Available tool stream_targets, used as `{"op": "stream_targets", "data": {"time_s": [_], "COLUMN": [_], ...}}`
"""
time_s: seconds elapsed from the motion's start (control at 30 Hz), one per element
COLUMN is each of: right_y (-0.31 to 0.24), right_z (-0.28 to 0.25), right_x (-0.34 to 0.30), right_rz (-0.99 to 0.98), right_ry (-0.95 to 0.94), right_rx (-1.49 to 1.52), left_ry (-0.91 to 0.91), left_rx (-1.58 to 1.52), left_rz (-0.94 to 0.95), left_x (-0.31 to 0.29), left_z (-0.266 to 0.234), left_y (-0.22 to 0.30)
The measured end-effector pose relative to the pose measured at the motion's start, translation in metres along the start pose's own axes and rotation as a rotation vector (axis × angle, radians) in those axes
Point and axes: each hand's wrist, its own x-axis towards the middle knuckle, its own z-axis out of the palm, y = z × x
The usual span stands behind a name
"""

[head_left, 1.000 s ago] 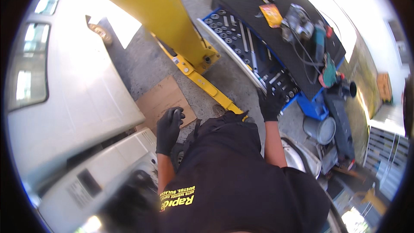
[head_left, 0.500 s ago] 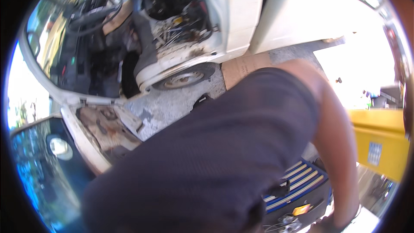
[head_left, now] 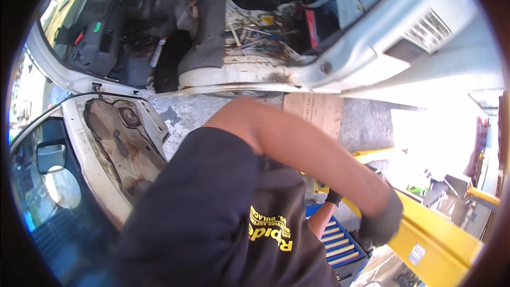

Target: The person uses a green marker to label a removed engine cover and then writes 'ORIGINAL' on the engine block inside the vehicle. The person also handles a socket wrench and other tools while working under the hood.

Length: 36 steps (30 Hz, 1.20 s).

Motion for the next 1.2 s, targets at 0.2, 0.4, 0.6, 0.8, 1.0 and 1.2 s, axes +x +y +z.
{"op": "stream_targets", "data": {"time_s": [0.2,0.4,0.6,0.8,1.0,1.2], "right_y": [-0.106,-0.229,-0.321,-0.352,-0.336,-0.323], "right_z": [0.061,0.123,0.177,0.217,0.224,0.234], "right_x": [0.056,0.114,0.182,0.202,0.209,0.219], "right_rz": [-0.068,-0.155,-0.442,-0.496,-0.374,-0.197], "right_ry": [-0.087,-0.247,-0.483,-0.581,-0.654,-0.699], "right_rx": [0.101,0.256,0.305,0.305,0.266,0.190], "left_ry": [0.916,1.054,0.930,0.706,0.564,0.389], "left_rx": [0.073,0.805,0.663,0.641,0.670,0.673], "left_rz": [-0.757,-2.082,-1.983,-2.151,-2.196,-2.352], "left_x": [-0.356,-0.777,-0.867,-0.872,-0.894,-0.955], "left_z": [-0.079,-0.051,-0.062,-0.126,-0.182,-0.227], "left_y": [-0.067,0.017,-0.017,-0.070,-0.140,-0.194]}}
